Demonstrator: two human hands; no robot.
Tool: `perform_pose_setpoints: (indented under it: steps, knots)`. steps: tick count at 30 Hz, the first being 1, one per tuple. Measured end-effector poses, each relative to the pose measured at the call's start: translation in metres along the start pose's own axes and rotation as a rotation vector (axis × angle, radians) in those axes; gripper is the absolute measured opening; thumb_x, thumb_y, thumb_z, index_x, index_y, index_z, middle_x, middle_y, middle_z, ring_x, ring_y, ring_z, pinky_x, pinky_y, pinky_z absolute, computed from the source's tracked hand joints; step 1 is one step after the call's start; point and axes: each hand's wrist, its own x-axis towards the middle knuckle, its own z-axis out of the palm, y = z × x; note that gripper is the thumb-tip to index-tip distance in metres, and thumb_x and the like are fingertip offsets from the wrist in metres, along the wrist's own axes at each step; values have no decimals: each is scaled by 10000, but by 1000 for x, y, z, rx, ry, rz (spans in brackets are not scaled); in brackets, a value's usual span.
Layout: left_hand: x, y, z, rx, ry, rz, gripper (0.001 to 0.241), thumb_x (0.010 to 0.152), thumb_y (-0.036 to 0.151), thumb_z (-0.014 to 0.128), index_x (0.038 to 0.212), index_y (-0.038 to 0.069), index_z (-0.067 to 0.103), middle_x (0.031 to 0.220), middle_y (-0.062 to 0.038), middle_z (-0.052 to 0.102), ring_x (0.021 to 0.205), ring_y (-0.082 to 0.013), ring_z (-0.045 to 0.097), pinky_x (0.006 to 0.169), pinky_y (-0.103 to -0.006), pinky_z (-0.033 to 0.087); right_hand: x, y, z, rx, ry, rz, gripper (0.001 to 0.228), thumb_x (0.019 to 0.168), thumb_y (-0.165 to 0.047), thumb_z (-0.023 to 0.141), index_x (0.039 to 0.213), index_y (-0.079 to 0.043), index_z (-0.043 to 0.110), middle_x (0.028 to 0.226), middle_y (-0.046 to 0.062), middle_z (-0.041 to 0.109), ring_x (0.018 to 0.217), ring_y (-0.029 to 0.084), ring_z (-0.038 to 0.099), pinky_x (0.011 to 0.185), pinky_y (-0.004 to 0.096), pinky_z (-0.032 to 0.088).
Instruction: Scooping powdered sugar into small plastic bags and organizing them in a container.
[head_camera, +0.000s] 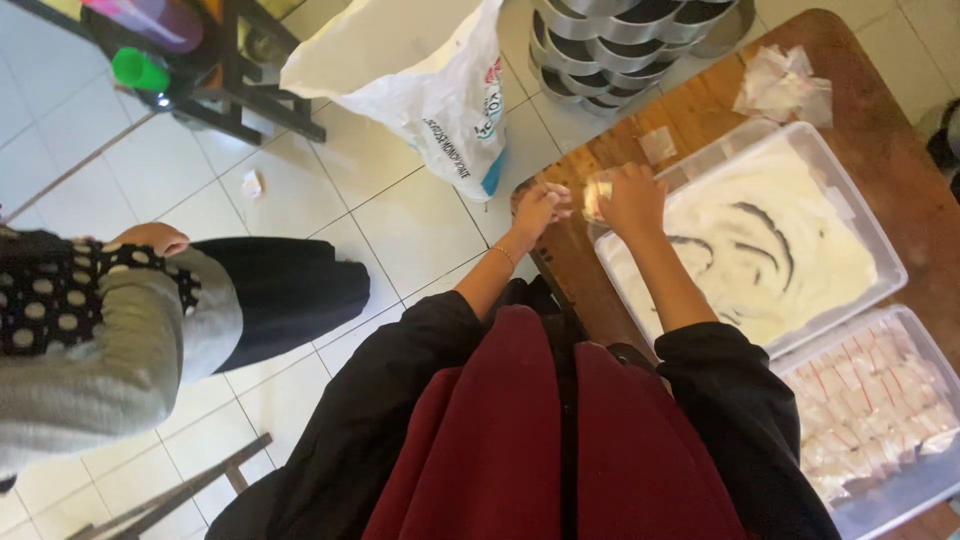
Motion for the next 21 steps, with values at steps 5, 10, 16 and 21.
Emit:
perform_pose_setpoints:
  steps: [5, 10, 16, 21]
  knots:
    - [-8, -12, -2, 46, -6, -35, 232, 1000, 161, 473, 1131, 111, 657, 1112, -60, 734, 842, -169, 716, 780, -317, 524, 16, 1, 13, -137, -125, -16, 490, 799, -438, 810, 1128, -88, 711, 1183, 118, 660, 1214, 328, 563, 1021, 624, 355]
    - [-18, -14, -8, 15, -39, -42, 223, 1019, 185, 469, 1131, 118, 650, 1096, -37, 712, 847, -163, 710, 768, -318, 512, 25, -5, 20, -172, -179, -3, 501, 749, -465, 809, 1116, -139, 711, 1186, 128, 681, 1194, 342, 572, 1071, 682, 276]
    - [-23, -4, -11, 64, -40, -48, 230, 1012, 179, 474, 1129, 115, 661, 1099, -39, 716, 858, -167, 717, 778, -314, 510, 30, 5, 51, -208, -100, 22, 292, 909, -378, 686, 1033, -119, 740, 1024, 179, 751, 1057, 371, 673, 1037, 651, 328]
    - [2, -27, -17, -69, -68, 0, 210, 1017, 158, 485, 1113, 83, 656, 1121, -59, 716, 891, -174, 721, 885, -379, 588, 33, -4, 24, -197, -288, 119, 230, 898, -323, 648, 894, -134, 780, 925, 173, 764, 914, 353, 716, 1126, 609, 309]
